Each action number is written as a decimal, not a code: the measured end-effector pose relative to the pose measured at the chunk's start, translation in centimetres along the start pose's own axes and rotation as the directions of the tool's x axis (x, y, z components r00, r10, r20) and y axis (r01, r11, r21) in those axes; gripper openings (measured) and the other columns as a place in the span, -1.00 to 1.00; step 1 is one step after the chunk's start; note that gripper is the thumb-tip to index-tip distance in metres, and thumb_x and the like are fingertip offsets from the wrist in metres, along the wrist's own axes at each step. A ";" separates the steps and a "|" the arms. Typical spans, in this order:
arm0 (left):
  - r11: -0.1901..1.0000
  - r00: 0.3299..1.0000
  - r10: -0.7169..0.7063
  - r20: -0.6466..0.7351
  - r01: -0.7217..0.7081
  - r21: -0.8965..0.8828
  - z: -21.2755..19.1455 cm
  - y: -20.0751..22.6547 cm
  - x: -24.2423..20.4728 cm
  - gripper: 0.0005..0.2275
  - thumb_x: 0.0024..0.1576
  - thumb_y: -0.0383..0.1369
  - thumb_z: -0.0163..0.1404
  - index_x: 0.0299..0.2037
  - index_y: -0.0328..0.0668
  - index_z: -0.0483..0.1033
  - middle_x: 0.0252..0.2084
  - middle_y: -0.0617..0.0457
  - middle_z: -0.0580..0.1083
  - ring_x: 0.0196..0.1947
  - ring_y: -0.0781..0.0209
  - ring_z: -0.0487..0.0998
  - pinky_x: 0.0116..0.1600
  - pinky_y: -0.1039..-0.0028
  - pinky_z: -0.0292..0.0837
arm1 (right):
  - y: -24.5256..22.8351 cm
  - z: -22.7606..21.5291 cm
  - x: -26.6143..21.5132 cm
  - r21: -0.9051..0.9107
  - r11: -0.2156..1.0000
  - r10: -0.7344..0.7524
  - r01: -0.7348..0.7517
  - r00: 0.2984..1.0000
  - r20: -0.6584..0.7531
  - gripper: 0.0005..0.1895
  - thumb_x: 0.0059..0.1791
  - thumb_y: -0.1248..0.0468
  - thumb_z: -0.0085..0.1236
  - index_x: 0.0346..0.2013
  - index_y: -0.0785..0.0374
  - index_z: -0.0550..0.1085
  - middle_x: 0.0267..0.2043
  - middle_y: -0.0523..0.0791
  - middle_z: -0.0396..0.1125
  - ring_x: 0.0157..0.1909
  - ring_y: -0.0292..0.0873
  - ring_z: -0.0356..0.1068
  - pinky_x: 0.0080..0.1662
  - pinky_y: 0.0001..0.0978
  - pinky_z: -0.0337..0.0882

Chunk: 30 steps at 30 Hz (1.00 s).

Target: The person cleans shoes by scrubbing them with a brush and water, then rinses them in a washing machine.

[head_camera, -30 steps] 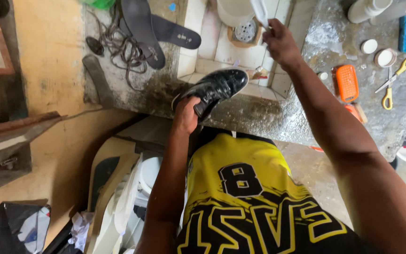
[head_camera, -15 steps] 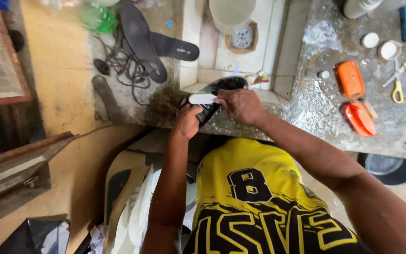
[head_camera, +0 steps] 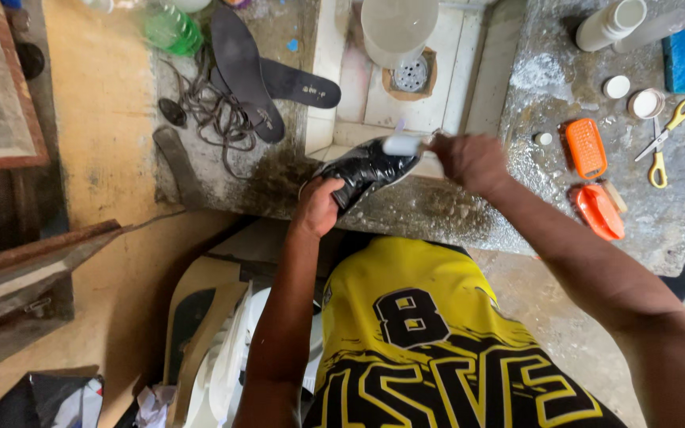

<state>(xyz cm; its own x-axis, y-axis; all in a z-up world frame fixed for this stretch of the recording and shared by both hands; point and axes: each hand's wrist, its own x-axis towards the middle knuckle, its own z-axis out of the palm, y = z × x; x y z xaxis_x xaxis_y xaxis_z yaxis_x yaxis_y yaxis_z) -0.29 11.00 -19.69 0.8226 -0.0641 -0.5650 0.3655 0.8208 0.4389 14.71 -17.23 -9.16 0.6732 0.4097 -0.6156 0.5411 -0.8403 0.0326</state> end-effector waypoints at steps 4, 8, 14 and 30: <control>0.993 0.990 -0.095 -0.101 0.087 -0.080 -1.3 0.2 0.6 -0.75 0.18 -0.49 0.04 0.03 -0.49 0.47 0.04 -0.17 0.49 0.03 -0.03 0.52 0.19 0.20 0.41 | 3.0 -2.4 3.5 0.394 0.918 0.098 0.035 0.945 -0.312 -0.60 0.26 -0.07 -0.29 0.01 0.09 0.44 -0.59 -0.12 0.24 -0.70 -0.25 0.07 -0.65 -0.36 0.08; 0.991 0.994 -0.097 -0.054 0.091 -0.101 -0.5 0.3 0.3 -0.74 0.14 -0.47 0.02 0.00 -0.45 0.48 0.02 -0.10 0.52 0.03 0.05 0.55 0.22 0.25 0.42 | 1.6 -4.8 4.5 0.670 0.734 0.064 0.117 0.969 -0.239 -0.67 0.20 0.05 -0.25 0.12 0.07 0.41 -0.59 -0.07 0.27 -0.66 -0.20 0.19 -0.59 -0.28 0.30; 0.979 0.999 -0.044 0.018 0.047 -0.197 0.1 1.2 0.5 -0.71 0.26 -0.30 -0.05 0.08 -0.38 0.40 0.04 -0.09 0.50 0.07 0.01 0.52 0.26 0.17 0.38 | -5.8 -2.0 -1.1 0.756 0.631 -0.275 0.176 0.961 0.006 -0.67 0.11 -0.04 -0.14 -0.03 -0.05 0.53 -0.42 -0.14 0.39 -0.40 -0.21 0.36 -0.23 -0.20 0.47; 0.982 0.981 -0.174 0.088 0.180 -0.062 2.7 2.8 -0.4 -0.53 0.26 -0.23 -0.12 0.29 -0.45 0.30 0.26 -0.13 0.44 0.21 0.02 0.49 0.31 0.17 0.39 | 0.2 1.9 1.0 0.487 0.813 -0.240 0.321 0.945 -0.222 -0.61 -0.02 -0.08 0.08 0.01 -0.05 0.58 -0.57 -0.20 0.41 -0.63 -0.23 0.31 -0.47 -0.34 0.37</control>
<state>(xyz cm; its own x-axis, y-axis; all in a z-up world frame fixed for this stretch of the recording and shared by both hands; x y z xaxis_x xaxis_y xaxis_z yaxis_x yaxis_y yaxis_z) 1.55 11.84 -16.35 0.7813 -0.2561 -0.5692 0.4801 0.8293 0.2859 14.53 -17.71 -11.26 0.6184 0.6676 -0.4147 0.4102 -0.7243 -0.5542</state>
